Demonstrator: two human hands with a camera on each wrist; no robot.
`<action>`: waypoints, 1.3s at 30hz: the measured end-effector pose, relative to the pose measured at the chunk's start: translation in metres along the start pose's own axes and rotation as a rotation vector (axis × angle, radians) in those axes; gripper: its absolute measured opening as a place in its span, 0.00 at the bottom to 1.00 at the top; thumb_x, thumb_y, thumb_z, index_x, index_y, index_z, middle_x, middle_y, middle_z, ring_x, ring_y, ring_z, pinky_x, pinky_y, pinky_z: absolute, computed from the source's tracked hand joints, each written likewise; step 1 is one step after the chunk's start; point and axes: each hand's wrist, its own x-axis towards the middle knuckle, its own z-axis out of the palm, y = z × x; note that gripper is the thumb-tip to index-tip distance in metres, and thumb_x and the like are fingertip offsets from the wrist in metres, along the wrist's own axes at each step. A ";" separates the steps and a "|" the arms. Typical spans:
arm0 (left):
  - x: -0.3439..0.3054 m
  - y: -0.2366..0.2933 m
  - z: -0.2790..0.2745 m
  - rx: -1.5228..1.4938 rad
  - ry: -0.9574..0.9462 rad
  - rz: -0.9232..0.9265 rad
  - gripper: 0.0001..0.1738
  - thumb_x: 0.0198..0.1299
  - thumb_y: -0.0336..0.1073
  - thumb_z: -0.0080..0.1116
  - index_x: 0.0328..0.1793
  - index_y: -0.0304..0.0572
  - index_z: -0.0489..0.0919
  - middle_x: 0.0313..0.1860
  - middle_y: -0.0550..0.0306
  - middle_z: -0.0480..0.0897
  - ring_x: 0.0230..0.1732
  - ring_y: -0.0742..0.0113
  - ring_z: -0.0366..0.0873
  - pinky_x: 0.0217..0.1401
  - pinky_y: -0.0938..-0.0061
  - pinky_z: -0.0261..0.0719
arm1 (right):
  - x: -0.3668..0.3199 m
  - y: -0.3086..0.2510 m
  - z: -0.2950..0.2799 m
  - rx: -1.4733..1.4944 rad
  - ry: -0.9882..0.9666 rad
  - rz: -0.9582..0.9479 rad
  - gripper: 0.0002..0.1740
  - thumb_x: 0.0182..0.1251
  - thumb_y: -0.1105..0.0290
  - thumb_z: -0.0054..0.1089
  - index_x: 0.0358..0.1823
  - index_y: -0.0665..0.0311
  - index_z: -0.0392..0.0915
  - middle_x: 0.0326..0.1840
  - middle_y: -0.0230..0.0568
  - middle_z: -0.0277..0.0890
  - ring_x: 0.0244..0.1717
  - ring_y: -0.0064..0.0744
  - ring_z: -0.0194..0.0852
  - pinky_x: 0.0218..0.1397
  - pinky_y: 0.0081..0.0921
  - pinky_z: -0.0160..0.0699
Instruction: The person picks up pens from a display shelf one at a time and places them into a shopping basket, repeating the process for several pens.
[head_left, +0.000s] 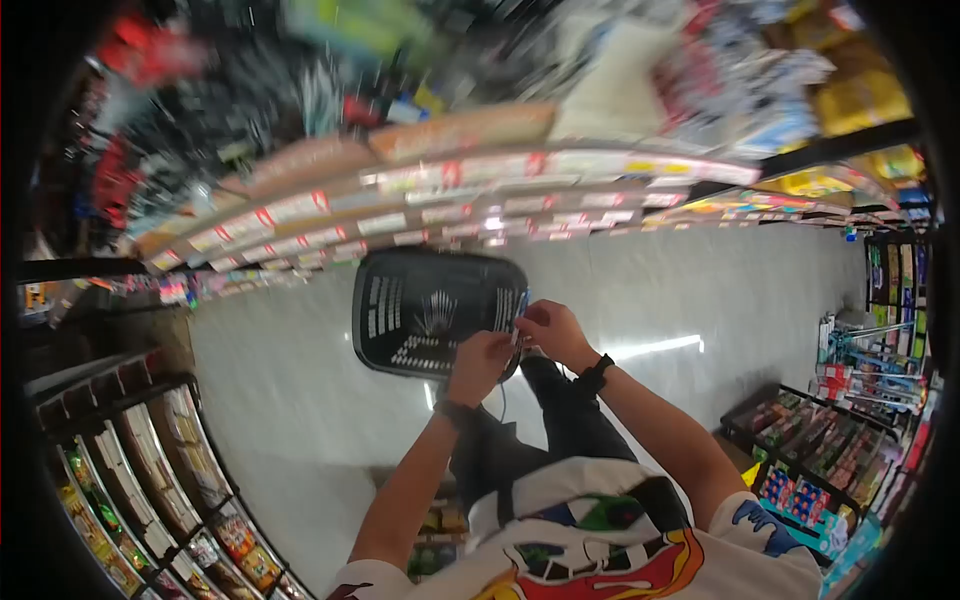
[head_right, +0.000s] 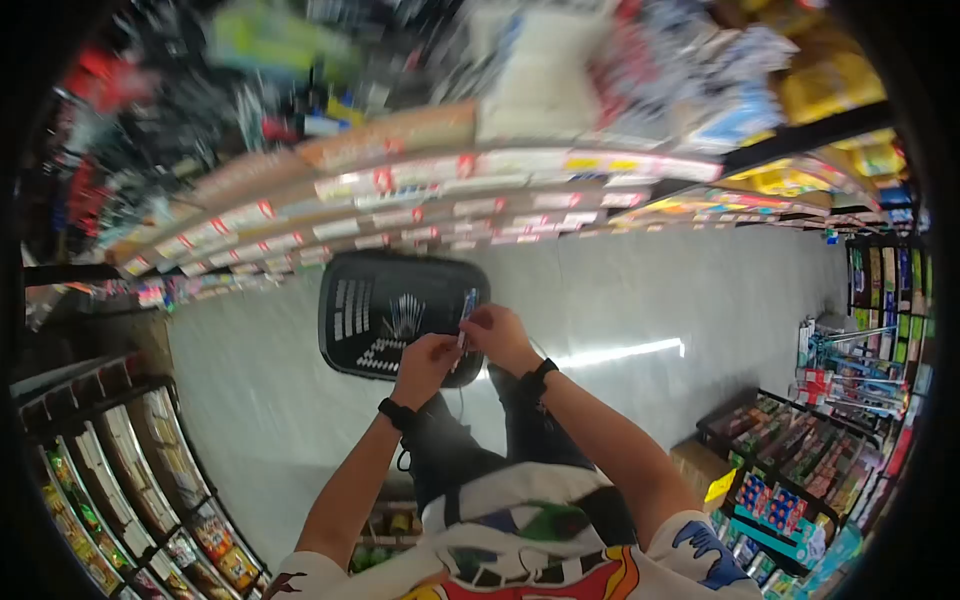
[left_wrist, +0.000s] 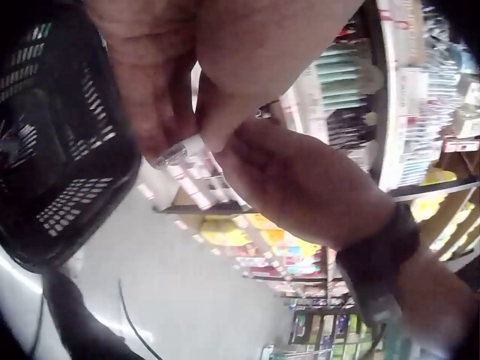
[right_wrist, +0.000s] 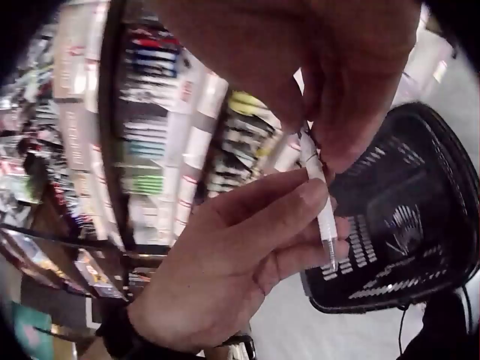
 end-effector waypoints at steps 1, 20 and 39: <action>0.000 -0.036 -0.003 0.002 -0.014 -0.067 0.13 0.62 0.33 0.67 0.49 0.34 0.86 0.42 0.42 0.86 0.43 0.48 0.87 0.46 0.64 0.83 | 0.016 0.033 0.021 0.064 0.000 0.076 0.14 0.69 0.69 0.68 0.45 0.76 0.81 0.39 0.47 0.86 0.38 0.31 0.88 0.38 0.28 0.90; 0.189 -0.598 -0.001 0.673 -0.514 -0.415 0.17 0.60 0.35 0.66 0.50 0.29 0.84 0.47 0.31 0.86 0.56 0.39 0.84 0.59 0.53 0.83 | 0.346 0.505 0.230 -0.632 -0.412 0.125 0.15 0.76 0.67 0.55 0.53 0.69 0.82 0.49 0.46 0.85 0.50 0.34 0.86 0.54 0.35 0.85; 0.178 -0.575 -0.017 0.442 -0.528 -0.459 0.20 0.71 0.46 0.54 0.41 0.33 0.85 0.30 0.51 0.85 0.32 0.64 0.84 0.34 0.69 0.82 | 0.315 0.457 0.195 0.003 -0.453 0.040 0.18 0.72 0.76 0.56 0.61 0.65 0.79 0.65 0.41 0.79 0.64 0.34 0.79 0.66 0.32 0.81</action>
